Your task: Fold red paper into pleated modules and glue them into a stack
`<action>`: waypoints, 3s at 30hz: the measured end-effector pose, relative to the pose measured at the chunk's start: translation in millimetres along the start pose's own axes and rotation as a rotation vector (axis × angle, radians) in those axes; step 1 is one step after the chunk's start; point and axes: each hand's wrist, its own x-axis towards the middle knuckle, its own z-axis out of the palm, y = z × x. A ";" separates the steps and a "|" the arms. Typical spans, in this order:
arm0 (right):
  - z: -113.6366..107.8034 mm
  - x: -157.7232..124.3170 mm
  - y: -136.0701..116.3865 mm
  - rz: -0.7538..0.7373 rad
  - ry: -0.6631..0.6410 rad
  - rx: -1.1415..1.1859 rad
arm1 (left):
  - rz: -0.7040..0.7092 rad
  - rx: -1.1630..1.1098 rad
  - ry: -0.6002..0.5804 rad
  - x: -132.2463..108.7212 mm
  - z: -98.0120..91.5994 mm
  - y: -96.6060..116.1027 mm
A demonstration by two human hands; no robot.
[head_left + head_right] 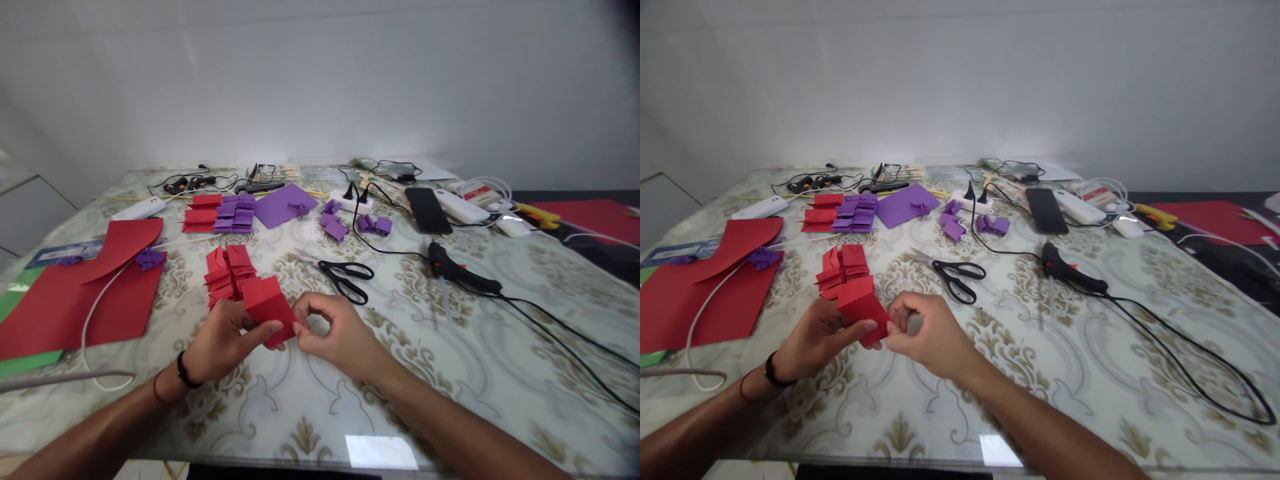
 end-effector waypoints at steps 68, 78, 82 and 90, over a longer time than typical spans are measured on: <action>3.2 -2.1 3.1 0.023 0.040 -0.086 | -0.062 -0.267 0.029 5.6 -1.0 -11.2; -8.7 9.1 12.2 0.070 0.082 0.014 | -0.133 0.067 0.230 10.0 -2.2 -18.5; -7.2 10.1 14.2 0.057 -0.050 -0.125 | -0.024 0.005 0.289 9.5 -3.9 -18.3; -5.1 8.6 14.7 -0.040 -0.089 -0.204 | 0.233 0.168 0.125 9.2 5.0 -18.1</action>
